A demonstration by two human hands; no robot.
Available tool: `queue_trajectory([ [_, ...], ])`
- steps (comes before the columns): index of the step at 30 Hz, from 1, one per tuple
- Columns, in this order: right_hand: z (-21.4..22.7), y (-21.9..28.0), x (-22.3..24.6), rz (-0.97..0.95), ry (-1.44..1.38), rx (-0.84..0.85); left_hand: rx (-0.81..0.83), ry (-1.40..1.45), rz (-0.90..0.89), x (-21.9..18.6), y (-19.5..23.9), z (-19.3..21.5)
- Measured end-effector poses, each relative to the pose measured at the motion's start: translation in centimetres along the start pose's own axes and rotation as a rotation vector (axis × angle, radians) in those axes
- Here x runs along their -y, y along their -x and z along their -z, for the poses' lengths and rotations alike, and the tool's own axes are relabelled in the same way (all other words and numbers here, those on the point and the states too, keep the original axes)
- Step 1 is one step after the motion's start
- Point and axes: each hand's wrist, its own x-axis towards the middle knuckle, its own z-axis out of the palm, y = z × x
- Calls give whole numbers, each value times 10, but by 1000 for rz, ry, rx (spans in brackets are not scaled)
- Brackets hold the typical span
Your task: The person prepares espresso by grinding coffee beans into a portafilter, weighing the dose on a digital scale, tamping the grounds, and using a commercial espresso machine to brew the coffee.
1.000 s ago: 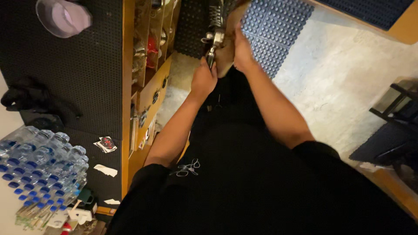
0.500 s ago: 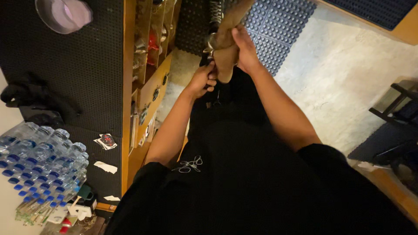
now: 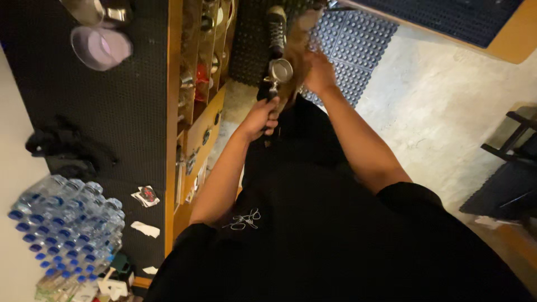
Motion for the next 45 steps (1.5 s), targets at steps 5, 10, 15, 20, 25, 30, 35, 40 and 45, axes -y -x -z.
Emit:
queue_trajectory([
  [5, -7, 26, -65, -204, -389, -596, 287, 17, -8, -28, 13, -18],
  [10, 37, 95, -58, -268, -740, -745, 463, -299, -29, -95, -1, -103],
  [15, 132, 114, -24, -181, -755, -1028, 482, -510, -95, -161, -65, -212],
  [20, 205, 108, -17, -234, -405, -1154, 435, -638, -87, -212, -150, -289],
  [25, 263, 100, -11, -492, -483, -1075, 389, -613, 115, -239, -202, -313],
  [30, 290, 98, 3, -757, -313, -902, 449, -405, 288, -250, -195, -323],
  [35, 308, 97, 17, -954, -55, -534, 479, -332, 365, -260, -166, -313],
  [40, 298, 98, 6, -881, -99, -662, 520, -373, 319, -266, -163, -278],
  [45, 265, 101, -13, -872, -470, -629, 559, -409, 293, -266, -167, -264],
])
